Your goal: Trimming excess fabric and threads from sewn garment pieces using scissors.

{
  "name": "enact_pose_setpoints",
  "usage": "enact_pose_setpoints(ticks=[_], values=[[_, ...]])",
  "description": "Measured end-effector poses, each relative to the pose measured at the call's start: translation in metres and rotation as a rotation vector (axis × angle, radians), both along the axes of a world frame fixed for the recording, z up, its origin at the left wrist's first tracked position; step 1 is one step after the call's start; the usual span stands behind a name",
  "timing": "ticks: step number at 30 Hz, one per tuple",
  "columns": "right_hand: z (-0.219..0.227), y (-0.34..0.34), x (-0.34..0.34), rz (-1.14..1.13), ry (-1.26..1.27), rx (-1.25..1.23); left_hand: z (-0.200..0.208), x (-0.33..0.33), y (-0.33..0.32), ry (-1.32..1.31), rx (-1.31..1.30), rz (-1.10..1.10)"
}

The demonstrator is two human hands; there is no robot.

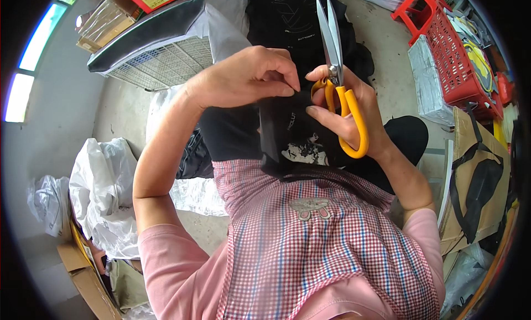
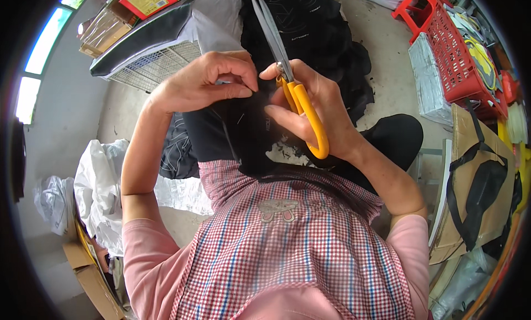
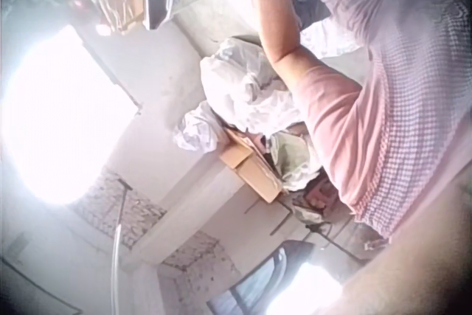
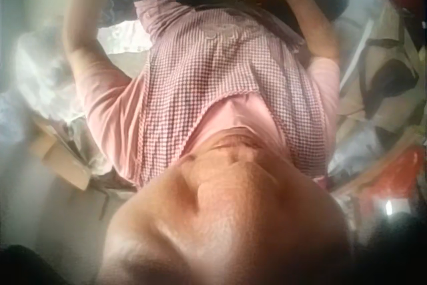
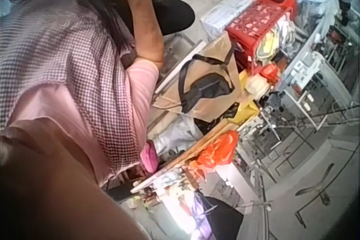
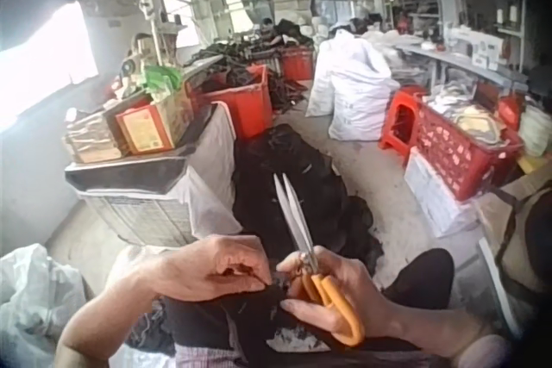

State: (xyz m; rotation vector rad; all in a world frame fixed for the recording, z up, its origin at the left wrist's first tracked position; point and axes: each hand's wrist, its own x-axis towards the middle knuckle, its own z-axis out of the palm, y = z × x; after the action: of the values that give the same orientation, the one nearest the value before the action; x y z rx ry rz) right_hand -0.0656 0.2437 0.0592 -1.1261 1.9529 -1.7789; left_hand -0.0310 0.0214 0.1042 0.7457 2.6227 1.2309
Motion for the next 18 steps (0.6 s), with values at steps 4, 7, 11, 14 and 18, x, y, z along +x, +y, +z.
enact_pose_setpoints(ticks=[4, 7, 11, 14, 18], values=[[-0.002, 0.001, 0.006, 0.015, -0.026, 0.022, -0.007, 0.024, 0.014, 0.092, -0.035, 0.086], [-0.002, 0.009, 0.004, 0.032, 0.059, 0.096, 0.001, 0.039, 0.026, 0.010, -0.205, 0.167], [0.000, 0.021, 0.001, 0.067, 0.177, 0.198, -0.010, 0.040, 0.011, -0.070, -0.035, 0.154], [0.001, 0.032, 0.000, 0.093, 0.264, 0.271, -0.015, 0.043, 0.007, -0.118, 0.076, 0.170], [0.005, 0.040, 0.001, 0.119, 0.351, 0.348, -0.019, 0.050, 0.008, -0.183, 0.239, 0.224]])
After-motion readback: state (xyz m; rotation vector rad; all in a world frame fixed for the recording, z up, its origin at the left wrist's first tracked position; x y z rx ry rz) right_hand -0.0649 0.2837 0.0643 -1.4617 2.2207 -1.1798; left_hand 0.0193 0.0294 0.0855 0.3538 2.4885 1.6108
